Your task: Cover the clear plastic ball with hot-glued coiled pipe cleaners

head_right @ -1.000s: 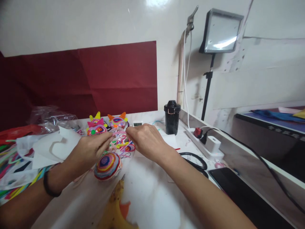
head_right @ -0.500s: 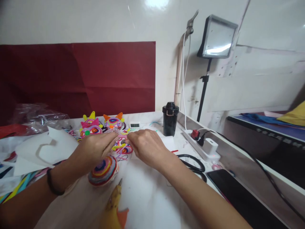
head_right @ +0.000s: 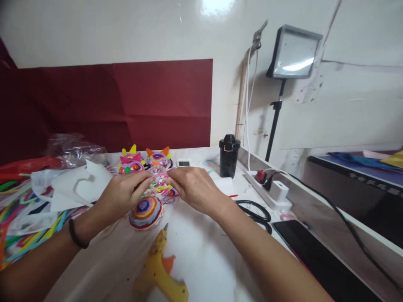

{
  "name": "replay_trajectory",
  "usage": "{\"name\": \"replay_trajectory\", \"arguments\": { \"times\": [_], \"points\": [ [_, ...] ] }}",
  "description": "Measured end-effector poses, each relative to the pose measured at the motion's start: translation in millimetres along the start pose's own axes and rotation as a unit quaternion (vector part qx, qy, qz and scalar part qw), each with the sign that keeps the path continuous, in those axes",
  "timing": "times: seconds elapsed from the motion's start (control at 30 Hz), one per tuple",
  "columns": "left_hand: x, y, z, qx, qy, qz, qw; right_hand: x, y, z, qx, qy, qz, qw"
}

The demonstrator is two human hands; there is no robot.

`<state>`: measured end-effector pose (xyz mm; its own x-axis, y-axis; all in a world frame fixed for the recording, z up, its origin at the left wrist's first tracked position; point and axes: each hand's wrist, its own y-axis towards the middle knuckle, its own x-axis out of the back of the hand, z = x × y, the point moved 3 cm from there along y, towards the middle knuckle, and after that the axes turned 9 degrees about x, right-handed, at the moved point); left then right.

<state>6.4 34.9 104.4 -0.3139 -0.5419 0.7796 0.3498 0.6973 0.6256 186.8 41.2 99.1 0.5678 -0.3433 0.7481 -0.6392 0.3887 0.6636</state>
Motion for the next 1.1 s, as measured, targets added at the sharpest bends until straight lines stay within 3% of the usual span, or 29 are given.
{"name": "replay_trajectory", "arguments": {
  "times": [0.1,0.27,0.43,0.6,0.73,0.83,0.97,1.1],
  "points": [
    [3.4,-2,-1,0.030,-0.072,0.008,0.997,4,0,1,-0.009,0.004,-0.007,1.000],
    [-1.2,-3,-1,0.106,-0.157,0.069,0.979,9,-1,-7,-0.050,-0.026,0.002,0.998],
    [-9.5,0,-4,0.142,-0.166,0.029,0.976,10,3,-14,-0.064,-0.031,0.022,0.997],
    [-24.4,10,-2,0.185,-0.269,0.050,0.944,9,3,-38,-0.105,0.012,0.026,0.994],
    [-35.9,16,11,0.210,-0.275,0.098,0.933,-3,-5,-61,-0.137,0.063,0.090,0.985],
    [-39.2,2,30,0.250,-0.247,0.124,0.928,-17,-12,-69,-0.153,0.098,0.170,0.968],
    [-40.0,-39,60,0.300,-0.201,0.137,0.922,-37,-17,-68,-0.172,0.105,0.263,0.944],
    [-47.8,-77,81,0.318,-0.166,0.148,0.922,-53,-15,-61,-0.187,0.069,0.283,0.938]
  ]
}}
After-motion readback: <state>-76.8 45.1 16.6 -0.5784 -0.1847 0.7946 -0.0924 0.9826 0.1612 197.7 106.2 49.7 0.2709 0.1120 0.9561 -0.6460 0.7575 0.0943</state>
